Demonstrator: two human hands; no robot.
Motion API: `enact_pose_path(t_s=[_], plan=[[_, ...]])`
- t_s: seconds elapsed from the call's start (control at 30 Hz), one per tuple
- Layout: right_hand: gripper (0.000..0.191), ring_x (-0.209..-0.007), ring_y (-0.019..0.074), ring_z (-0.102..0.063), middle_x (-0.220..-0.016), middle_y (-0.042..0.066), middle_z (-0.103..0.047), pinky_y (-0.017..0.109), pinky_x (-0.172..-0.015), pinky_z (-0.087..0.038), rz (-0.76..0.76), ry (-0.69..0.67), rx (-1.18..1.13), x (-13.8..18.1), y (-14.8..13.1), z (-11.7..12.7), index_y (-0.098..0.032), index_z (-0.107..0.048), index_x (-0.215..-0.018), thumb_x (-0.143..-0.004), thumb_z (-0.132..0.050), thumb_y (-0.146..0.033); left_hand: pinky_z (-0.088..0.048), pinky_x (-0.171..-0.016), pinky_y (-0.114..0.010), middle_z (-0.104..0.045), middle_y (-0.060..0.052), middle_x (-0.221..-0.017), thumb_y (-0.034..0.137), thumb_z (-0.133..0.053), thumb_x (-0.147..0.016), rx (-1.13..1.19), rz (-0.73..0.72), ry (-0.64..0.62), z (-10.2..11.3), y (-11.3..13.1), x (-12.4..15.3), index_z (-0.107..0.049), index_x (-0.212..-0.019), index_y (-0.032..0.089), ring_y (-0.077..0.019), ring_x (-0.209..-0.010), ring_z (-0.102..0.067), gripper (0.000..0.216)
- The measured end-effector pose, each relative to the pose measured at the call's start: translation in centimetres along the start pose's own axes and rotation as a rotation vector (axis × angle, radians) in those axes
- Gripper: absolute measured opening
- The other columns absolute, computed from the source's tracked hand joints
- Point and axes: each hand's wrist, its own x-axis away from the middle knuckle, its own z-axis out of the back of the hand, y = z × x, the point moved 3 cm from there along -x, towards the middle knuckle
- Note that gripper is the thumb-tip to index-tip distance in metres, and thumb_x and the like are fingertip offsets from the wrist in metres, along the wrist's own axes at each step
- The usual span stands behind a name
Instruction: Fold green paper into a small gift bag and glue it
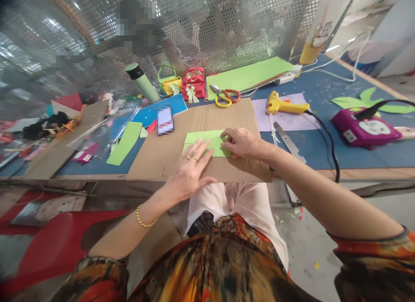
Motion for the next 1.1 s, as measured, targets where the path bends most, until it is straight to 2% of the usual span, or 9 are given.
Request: enact_pose_path(t_s=[0.13, 0.37, 0.6, 0.67, 0.77, 0.83, 0.93, 1.0, 1.1], plan=[[0.028, -0.054, 0.0093, -0.066, -0.096, 0.005, -0.077, 0.022, -0.061, -0.051, 0.031, 0.004, -0.034, 0.0, 0.2, 0.0, -0.015, -0.061, -0.124, -0.098, -0.054, -0.024, -0.029, -0.128, -0.053, -0.045, -0.022, -0.162, 0.076, -0.024, -0.098, -0.055, -0.008, -0.058, -2.2, 1.0, 0.8, -0.043, -0.155, 0.006, -0.0342, -0.155, -0.036, 0.093], [0.027, -0.052, 0.0075, -0.065, -0.098, 0.005, -0.076, 0.021, -0.058, -0.051, 0.019, 0.001, -0.064, 0.1, 0.2, 0.1, -0.016, -0.062, -0.122, -0.098, -0.054, -0.024, -0.032, -0.128, -0.055, -0.055, -0.018, -0.156, 0.070, -0.029, -0.102, -0.043, 0.106, 0.014, -0.1, -1.8, 4.4, -0.049, -0.152, 0.011, -0.0307, -0.149, -0.048, 0.080], [0.028, -0.053, 0.0071, -0.065, -0.091, 0.004, -0.076, 0.020, -0.061, -0.051, -0.003, 0.003, -0.070, 0.4, -0.5, 0.4, -0.015, -0.063, -0.123, -0.099, -0.049, -0.018, -0.028, -0.127, -0.065, -0.058, -0.026, -0.149, 0.077, -0.036, -0.096, -0.185, 0.283, 0.059, 1.9, -3.2, 7.2, -0.059, -0.144, 0.007, -0.0420, -0.149, -0.045, 0.087], [0.031, -0.053, 0.0074, -0.066, -0.082, 0.002, -0.074, 0.018, -0.061, -0.051, -0.032, -0.009, -0.073, 0.5, -0.6, 0.5, -0.014, -0.062, -0.126, -0.101, -0.044, -0.015, -0.026, -0.127, -0.065, -0.053, -0.025, -0.155, 0.076, -0.035, -0.097, -0.183, 0.293, 0.084, 2.8, -2.9, 6.4, -0.058, -0.145, 0.009, -0.0420, -0.154, -0.035, 0.086], [0.035, -0.054, 0.0086, -0.066, -0.075, 0.001, -0.072, 0.018, -0.059, -0.050, -0.063, -0.001, -0.091, 0.6, -0.8, 0.6, -0.014, -0.061, -0.129, -0.102, -0.040, -0.013, -0.022, -0.130, -0.059, -0.031, -0.022, -0.169, 0.074, -0.030, -0.099, -0.062, 0.154, 0.069, 2.9, -2.0, 2.8, -0.040, -0.159, 0.011, -0.0350, -0.162, -0.019, 0.088], [0.036, -0.054, 0.0098, -0.066, -0.075, 0.001, -0.072, 0.019, -0.059, -0.051, -0.076, 0.011, -0.093, 0.5, -0.8, 0.4, -0.014, -0.061, -0.130, -0.101, -0.040, -0.012, -0.016, -0.132, -0.059, -0.025, -0.019, -0.172, 0.074, -0.028, -0.100, 0.010, 0.078, 0.018, 1.9, -1.9, -0.2, -0.039, -0.160, 0.014, -0.0332, -0.163, -0.013, 0.085], [0.037, -0.054, 0.0107, -0.066, -0.074, 0.002, -0.072, 0.020, -0.060, -0.051, -0.092, 0.028, -0.078, 0.4, -1.0, 0.2, -0.012, -0.062, -0.130, -0.101, -0.039, -0.012, -0.015, -0.131, -0.059, -0.025, -0.013, -0.174, 0.063, -0.027, -0.106, 0.063, 0.085, -0.181, -0.5, -2.7, -3.7, -0.040, -0.160, 0.023, -0.0313, -0.163, -0.012, 0.068], [0.036, -0.055, 0.0107, -0.066, -0.075, 0.002, -0.072, 0.020, -0.060, -0.051, -0.103, 0.037, -0.105, 0.6, -0.9, 0.3, -0.012, -0.062, -0.129, -0.101, -0.038, -0.012, -0.017, -0.130, -0.058, -0.025, -0.012, -0.174, 0.061, -0.027, -0.107, 0.096, 0.084, -0.298, -1.9, -3.3, -4.6, -0.035, -0.163, 0.025, -0.0313, -0.163, -0.013, 0.066], [0.035, -0.061, 0.0111, -0.069, -0.083, 0.003, -0.074, 0.021, -0.064, -0.053, -0.101, 0.105, -0.164, 1.8, -0.3, 1.1, -0.014, -0.060, -0.130, -0.101, -0.040, -0.012, -0.015, -0.130, -0.058, -0.022, -0.012, -0.174, 0.061, -0.030, -0.107, 0.101, 0.089, -0.323, -2.5, -3.8, -4.6, -0.032, -0.165, 0.026, -0.0322, -0.163, -0.013, 0.068]])
